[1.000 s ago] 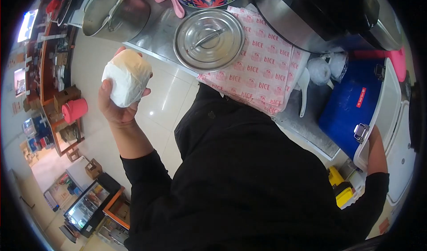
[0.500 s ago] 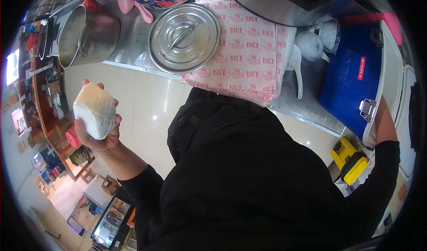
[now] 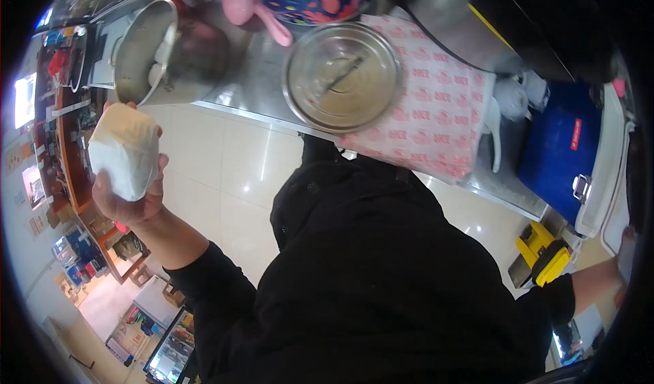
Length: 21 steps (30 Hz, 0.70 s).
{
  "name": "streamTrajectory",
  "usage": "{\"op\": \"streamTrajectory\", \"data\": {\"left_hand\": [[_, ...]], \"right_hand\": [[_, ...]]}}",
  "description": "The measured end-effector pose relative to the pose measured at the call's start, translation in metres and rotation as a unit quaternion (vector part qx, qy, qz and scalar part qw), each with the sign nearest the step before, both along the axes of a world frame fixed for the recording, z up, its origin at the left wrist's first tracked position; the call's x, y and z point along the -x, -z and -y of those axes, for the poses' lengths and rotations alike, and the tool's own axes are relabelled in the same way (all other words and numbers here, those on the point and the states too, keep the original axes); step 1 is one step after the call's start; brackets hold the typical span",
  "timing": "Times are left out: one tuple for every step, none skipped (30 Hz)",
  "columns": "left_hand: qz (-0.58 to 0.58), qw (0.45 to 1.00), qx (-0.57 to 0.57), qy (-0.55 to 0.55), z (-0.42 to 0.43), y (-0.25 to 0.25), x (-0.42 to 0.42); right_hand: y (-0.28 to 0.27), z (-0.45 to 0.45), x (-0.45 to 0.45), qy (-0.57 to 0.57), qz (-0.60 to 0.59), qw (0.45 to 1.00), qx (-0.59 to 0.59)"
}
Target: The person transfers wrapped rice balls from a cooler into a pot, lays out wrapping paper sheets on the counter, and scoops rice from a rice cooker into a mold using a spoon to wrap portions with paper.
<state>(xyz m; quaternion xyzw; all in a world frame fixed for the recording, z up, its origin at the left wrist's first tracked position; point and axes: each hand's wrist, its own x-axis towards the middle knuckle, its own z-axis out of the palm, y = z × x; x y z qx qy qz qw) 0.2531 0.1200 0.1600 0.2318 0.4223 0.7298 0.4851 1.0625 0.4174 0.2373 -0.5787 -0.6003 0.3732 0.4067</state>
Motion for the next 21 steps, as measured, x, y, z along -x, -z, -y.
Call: {"op": "streamTrajectory", "data": {"left_hand": [[-0.034, 0.999, 0.017, -0.007, -0.001, -0.002, 0.017], [-0.068, 0.997, 0.034, -0.012, -0.002, -0.006, 0.033], [-0.147, 0.984, 0.083, -0.055, -0.009, -0.012, 0.04], [-0.202, 0.973, 0.101, -0.056, -0.014, -0.016, 0.054], [-0.255, 0.958, 0.114, -0.057, -0.021, -0.018, 0.071], [-0.306, 0.942, 0.126, -0.061, -0.027, -0.019, 0.087], [-0.338, 0.931, 0.126, -0.048, -0.034, -0.019, 0.102], [-0.376, 0.922, 0.089, -0.026, -0.041, -0.018, 0.119], [-0.426, 0.9, 0.089, 0.002, -0.046, -0.019, 0.135], [-0.472, 0.876, 0.095, 0.03, -0.049, -0.019, 0.152], [-0.498, 0.861, 0.082, 0.061, -0.051, -0.014, 0.172], [-0.523, 0.844, 0.071, 0.093, -0.056, -0.007, 0.191], [-0.546, 0.826, 0.06, 0.127, -0.06, -0.001, 0.206], [-0.552, 0.816, 0.086, 0.147, -0.061, 0.004, 0.216], [-0.559, 0.805, 0.109, 0.168, -0.065, 0.006, 0.224], [-0.566, 0.792, 0.131, 0.191, -0.071, 0.01, 0.232], [-0.595, 0.769, 0.132, 0.194, -0.076, 0.016, 0.238], [-0.61, 0.744, 0.149, 0.228, -0.083, 0.019, 0.246], [-0.624, 0.718, 0.165, 0.261, -0.089, 0.021, 0.252], [-0.637, 0.69, 0.181, 0.292, -0.095, 0.024, 0.257], [-0.648, 0.673, 0.183, 0.306, -0.1, 0.027, 0.257]], "right_hand": [[-0.011, 0.016, 0.017, -0.029, -0.069, 0.997, -0.016], [-0.015, 0.033, 0.043, -0.066, -0.133, 0.989, -0.023], [-0.017, 0.048, 0.075, -0.109, -0.193, 0.975, -0.021], [-0.015, 0.06, 0.112, -0.15, -0.244, 0.958, -0.01], [-0.012, 0.074, 0.152, -0.184, -0.283, 0.941, 0.002], [-0.007, 0.084, 0.191, -0.213, -0.313, 0.925, 0.015], [-0.002, 0.094, 0.23, -0.24, -0.338, 0.91, 0.029], [0.003, 0.103, 0.266, -0.268, -0.354, 0.895, 0.042], [0.011, 0.113, 0.303, -0.29, -0.369, 0.881, 0.056], [0.019, 0.122, 0.337, -0.305, -0.379, 0.871, 0.069], [0.029, 0.131, 0.37, -0.322, -0.388, 0.859, 0.085], [0.036, 0.138, 0.398, -0.33, -0.392, 0.854, 0.093], [0.04, 0.144, 0.422, -0.331, -0.393, 0.852, 0.1], [0.044, 0.149, 0.443, -0.321, -0.394, 0.855, 0.104], [0.048, 0.155, 0.462, -0.313, -0.398, 0.856, 0.104], [0.049, 0.16, 0.478, -0.287, -0.397, 0.866, 0.097], [0.05, 0.165, 0.494, -0.26, -0.396, 0.876, 0.091], [0.048, 0.172, 0.512, -0.225, -0.39, 0.889, 0.081], [0.047, 0.175, 0.521, -0.201, -0.385, 0.898, 0.072], [0.046, 0.178, 0.529, -0.176, -0.379, 0.907, 0.062], [0.047, 0.178, 0.531, -0.163, -0.374, 0.911, 0.054]]}}
